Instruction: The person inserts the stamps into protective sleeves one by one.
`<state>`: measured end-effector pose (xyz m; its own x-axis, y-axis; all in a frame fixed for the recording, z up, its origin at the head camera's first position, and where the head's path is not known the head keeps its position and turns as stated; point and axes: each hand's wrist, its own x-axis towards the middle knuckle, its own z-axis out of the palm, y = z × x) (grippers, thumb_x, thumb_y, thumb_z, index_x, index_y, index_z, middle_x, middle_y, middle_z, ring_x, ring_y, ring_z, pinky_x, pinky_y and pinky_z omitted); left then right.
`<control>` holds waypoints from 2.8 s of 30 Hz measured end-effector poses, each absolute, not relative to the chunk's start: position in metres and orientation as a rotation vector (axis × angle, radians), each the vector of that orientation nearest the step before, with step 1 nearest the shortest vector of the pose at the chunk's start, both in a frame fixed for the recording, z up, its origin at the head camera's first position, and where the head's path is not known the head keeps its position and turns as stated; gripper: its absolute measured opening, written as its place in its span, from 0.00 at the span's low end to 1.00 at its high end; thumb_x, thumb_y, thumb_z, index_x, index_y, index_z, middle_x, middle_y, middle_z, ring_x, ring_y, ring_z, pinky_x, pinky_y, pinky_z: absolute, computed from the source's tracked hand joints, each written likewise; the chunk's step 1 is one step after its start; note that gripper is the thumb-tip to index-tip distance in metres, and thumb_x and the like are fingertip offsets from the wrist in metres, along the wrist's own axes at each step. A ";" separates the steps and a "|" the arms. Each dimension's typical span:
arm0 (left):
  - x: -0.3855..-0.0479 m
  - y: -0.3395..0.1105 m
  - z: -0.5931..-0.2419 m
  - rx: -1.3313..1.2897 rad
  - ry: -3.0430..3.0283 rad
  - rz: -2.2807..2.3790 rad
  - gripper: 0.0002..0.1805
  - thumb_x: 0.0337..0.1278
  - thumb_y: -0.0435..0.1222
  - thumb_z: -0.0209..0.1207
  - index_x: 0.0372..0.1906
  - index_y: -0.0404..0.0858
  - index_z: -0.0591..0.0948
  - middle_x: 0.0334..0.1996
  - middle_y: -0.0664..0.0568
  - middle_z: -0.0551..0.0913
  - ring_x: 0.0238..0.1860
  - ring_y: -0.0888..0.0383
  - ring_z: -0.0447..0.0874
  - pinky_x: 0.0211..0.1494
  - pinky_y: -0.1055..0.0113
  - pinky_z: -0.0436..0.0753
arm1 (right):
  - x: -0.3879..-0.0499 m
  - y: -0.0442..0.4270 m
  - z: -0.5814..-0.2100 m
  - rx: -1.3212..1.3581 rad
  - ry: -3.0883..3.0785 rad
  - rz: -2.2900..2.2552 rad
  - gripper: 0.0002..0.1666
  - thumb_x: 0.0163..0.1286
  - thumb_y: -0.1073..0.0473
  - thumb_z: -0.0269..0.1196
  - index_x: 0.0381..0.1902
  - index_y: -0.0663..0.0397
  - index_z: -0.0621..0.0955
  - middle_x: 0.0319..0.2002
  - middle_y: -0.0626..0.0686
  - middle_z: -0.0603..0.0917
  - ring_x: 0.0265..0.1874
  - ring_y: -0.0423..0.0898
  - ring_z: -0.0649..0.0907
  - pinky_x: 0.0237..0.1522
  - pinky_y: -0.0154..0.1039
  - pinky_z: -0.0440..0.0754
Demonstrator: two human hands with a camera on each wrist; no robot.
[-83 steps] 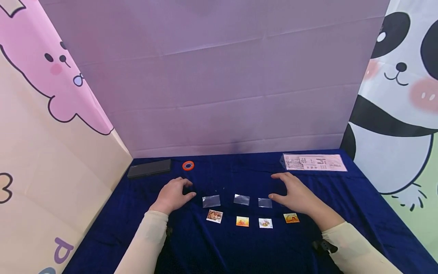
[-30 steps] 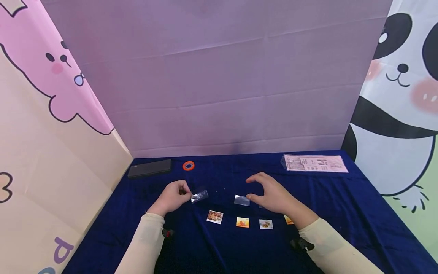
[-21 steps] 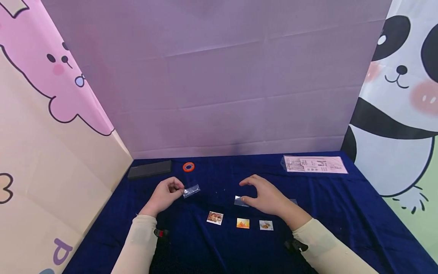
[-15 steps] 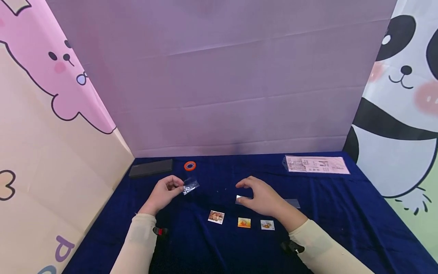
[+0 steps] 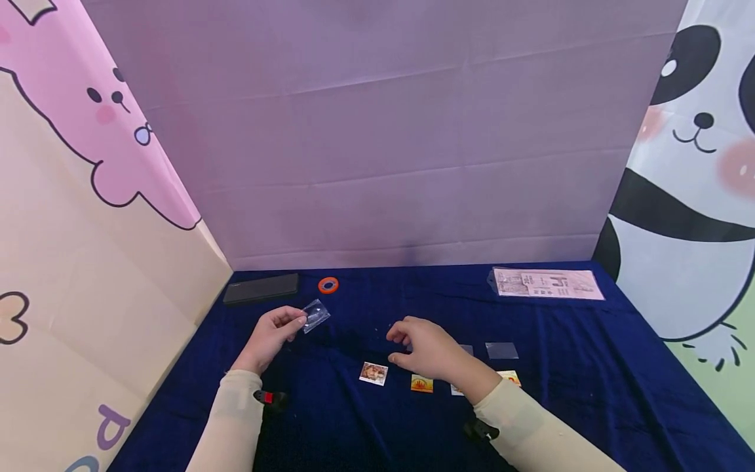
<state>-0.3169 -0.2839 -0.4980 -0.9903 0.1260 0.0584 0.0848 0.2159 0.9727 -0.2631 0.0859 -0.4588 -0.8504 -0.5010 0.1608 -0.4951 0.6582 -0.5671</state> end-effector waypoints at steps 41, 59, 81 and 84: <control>-0.321 -0.292 -0.512 0.172 2.279 2.070 0.11 0.71 0.40 0.67 0.48 0.36 0.86 0.30 0.52 0.77 0.29 0.56 0.72 0.34 0.66 0.73 | -0.259 0.038 -0.470 -0.869 2.904 -0.529 0.09 0.62 0.58 0.75 0.29 0.43 0.84 0.25 0.39 0.76 0.22 0.39 0.73 0.25 0.38 0.72; -0.319 -0.276 -0.499 0.179 2.312 2.136 0.12 0.73 0.39 0.65 0.49 0.34 0.83 0.32 0.48 0.80 0.26 0.58 0.75 0.32 0.69 0.79 | -0.267 0.078 -0.453 -0.874 2.848 -0.915 0.06 0.67 0.61 0.70 0.34 0.43 0.85 0.24 0.38 0.78 0.21 0.38 0.74 0.28 0.38 0.74; -0.299 -0.233 -0.426 0.409 2.623 2.151 0.10 0.71 0.35 0.67 0.51 0.37 0.85 0.36 0.43 0.85 0.23 0.58 0.73 0.27 0.68 0.77 | -0.269 0.137 -0.418 -0.690 2.815 -1.328 0.07 0.75 0.61 0.66 0.45 0.48 0.90 0.36 0.45 0.84 0.28 0.45 0.78 0.26 0.38 0.77; -0.297 -0.225 -0.415 0.460 2.643 2.162 0.10 0.70 0.34 0.67 0.52 0.37 0.85 0.38 0.42 0.84 0.23 0.59 0.72 0.27 0.69 0.75 | -0.268 0.143 -0.410 -0.677 2.832 -1.383 0.07 0.75 0.61 0.66 0.45 0.48 0.90 0.34 0.46 0.84 0.26 0.47 0.77 0.24 0.38 0.75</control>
<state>-0.2966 -0.2247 -0.4150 -0.9195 0.0125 0.3928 0.3875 0.1958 0.9008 -0.2675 0.1430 -0.4096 -0.9086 -0.3332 0.2516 -0.4034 0.5446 -0.7353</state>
